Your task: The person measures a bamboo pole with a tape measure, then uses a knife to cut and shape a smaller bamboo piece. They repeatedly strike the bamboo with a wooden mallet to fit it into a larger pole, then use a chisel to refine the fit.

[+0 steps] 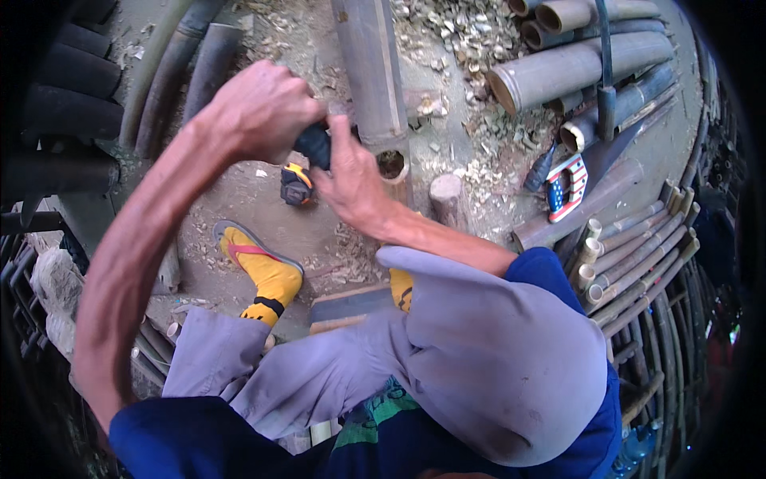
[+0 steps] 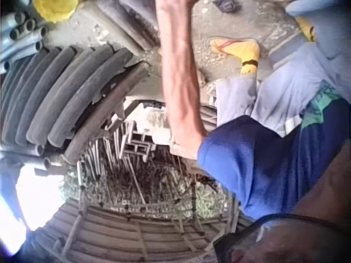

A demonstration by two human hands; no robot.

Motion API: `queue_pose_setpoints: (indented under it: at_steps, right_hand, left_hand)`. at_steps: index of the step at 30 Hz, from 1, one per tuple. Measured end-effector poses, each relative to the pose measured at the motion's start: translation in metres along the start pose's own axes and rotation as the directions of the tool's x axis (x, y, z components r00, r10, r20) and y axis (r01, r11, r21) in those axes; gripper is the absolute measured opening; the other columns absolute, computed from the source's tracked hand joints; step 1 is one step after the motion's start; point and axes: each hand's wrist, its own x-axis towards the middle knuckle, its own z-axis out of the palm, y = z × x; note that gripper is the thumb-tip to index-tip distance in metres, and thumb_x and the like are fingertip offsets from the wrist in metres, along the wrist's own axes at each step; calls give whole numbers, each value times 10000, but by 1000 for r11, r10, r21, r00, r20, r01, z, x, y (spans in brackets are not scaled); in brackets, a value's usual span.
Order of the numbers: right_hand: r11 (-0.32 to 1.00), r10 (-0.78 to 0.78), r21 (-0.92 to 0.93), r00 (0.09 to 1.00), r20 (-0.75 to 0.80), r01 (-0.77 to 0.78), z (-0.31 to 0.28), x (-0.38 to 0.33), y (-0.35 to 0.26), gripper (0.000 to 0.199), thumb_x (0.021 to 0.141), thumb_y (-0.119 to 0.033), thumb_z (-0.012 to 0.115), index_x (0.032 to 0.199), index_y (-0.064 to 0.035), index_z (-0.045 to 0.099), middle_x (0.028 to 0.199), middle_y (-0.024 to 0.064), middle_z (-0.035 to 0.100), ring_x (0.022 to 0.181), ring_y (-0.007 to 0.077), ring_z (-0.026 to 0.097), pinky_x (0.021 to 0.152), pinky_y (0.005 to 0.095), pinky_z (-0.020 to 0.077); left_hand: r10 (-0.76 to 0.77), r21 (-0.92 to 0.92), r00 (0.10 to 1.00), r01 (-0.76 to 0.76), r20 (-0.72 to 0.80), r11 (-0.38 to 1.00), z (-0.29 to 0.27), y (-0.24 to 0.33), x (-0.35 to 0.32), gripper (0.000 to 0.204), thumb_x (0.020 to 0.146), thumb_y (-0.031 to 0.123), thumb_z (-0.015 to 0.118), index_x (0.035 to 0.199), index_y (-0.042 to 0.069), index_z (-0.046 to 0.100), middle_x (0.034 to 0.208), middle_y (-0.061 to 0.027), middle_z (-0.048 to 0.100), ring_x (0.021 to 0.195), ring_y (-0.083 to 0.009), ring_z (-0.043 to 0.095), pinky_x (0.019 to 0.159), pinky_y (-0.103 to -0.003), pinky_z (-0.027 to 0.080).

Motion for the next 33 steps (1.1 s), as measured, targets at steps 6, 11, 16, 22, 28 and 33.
queue_pose_setpoints:
  at_steps: [6, 11, 16, 22, 28, 33]
  right_hand:
    - [977, 7, -187, 864, 503, 102, -11, -2, 8, 405, 794, -89, 628, 1105, -60, 371, 762, 249, 599, 746, 479, 592, 634, 539, 463]
    - [895, -9, -265, 607, 794, 360, -24, -16, 19, 311, 821, -108, 562, 1084, -90, 399, 731, 200, 626, 701, 403, 641, 576, 513, 492]
    - [708, 71, -181, 186, 980, 683, -51, -22, 36, 269, 825, -145, 508, 1081, -108, 434, 687, 142, 626, 599, 360, 642, 493, 455, 497]
    - [889, -111, -309, 812, 573, 339, -12, -27, 23, 399, 725, -73, 632, 1091, -96, 475, 769, 171, 597, 772, 360, 624, 630, 444, 489]
    - [989, -49, -106, 907, 419, 102, -11, -20, 11, 465, 703, -50, 658, 1110, -105, 439, 789, 183, 600, 763, 413, 606, 669, 501, 478]
    - [883, -46, -276, 655, 754, 380, -30, -34, 28, 350, 782, -101, 591, 1109, -174, 488, 686, 146, 596, 675, 358, 634, 565, 485, 477]
  left_hand:
    - [-267, -408, 964, 247, 9, 879, 70, 18, -45, 316, 535, 175, 706, 848, 133, 702, 644, -140, 646, 615, -324, 644, 639, -416, 537]
    - [-608, -600, 787, 538, 106, 592, 106, 104, -70, 378, 572, 234, 781, 928, 149, 683, 691, -140, 660, 647, -336, 650, 640, -430, 532]
    - [-760, -808, 568, 581, 316, 99, 146, 229, -38, 510, 603, 203, 790, 1063, 183, 571, 790, -148, 653, 728, -357, 649, 642, -444, 520]
    - [-342, -355, 940, 321, 4, 878, 92, 70, -70, 289, 634, 117, 684, 897, 72, 572, 753, -108, 632, 679, -299, 650, 628, -416, 522]
    - [-302, -215, 938, 334, 169, 918, 31, 48, -51, 245, 602, 95, 654, 843, 72, 615, 748, -114, 646, 684, -317, 656, 606, -422, 533]
    - [-607, -569, 781, 570, 150, 593, 113, 137, -71, 392, 558, 119, 743, 918, 96, 588, 813, -154, 658, 722, -354, 652, 629, -457, 520]
